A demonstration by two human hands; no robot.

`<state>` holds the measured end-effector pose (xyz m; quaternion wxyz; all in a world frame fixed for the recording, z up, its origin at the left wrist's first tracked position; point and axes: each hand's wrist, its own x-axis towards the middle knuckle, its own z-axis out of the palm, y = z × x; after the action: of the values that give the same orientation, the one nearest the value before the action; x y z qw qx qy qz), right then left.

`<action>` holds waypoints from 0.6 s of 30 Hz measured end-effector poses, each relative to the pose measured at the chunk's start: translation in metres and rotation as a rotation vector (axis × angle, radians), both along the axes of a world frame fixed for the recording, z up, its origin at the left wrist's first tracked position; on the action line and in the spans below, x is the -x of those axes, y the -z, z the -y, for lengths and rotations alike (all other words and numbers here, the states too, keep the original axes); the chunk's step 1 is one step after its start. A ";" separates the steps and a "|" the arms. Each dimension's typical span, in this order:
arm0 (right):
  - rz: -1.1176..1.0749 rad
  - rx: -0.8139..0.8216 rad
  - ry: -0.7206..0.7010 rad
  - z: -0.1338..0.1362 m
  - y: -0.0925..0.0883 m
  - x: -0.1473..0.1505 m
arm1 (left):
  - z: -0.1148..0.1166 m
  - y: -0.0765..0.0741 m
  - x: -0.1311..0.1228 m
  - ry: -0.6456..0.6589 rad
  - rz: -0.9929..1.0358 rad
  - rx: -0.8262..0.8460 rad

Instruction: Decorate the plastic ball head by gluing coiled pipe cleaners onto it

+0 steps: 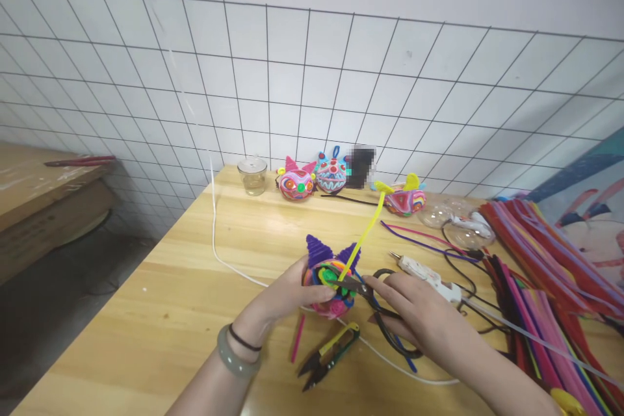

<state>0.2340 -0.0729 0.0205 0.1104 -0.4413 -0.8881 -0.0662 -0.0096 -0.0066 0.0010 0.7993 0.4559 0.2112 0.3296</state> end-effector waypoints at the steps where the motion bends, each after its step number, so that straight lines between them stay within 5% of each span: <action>1: 0.013 0.004 -0.006 0.000 -0.001 0.000 | 0.000 0.000 -0.001 -0.016 -0.004 0.000; 18: 0.128 -0.089 -0.104 -0.003 -0.003 0.001 | 0.008 0.000 -0.009 -0.058 0.007 -0.046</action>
<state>0.2332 -0.0700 0.0231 0.0764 -0.3840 -0.9112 -0.1279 -0.0004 -0.0145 0.0007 0.7793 0.4669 0.2140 0.3590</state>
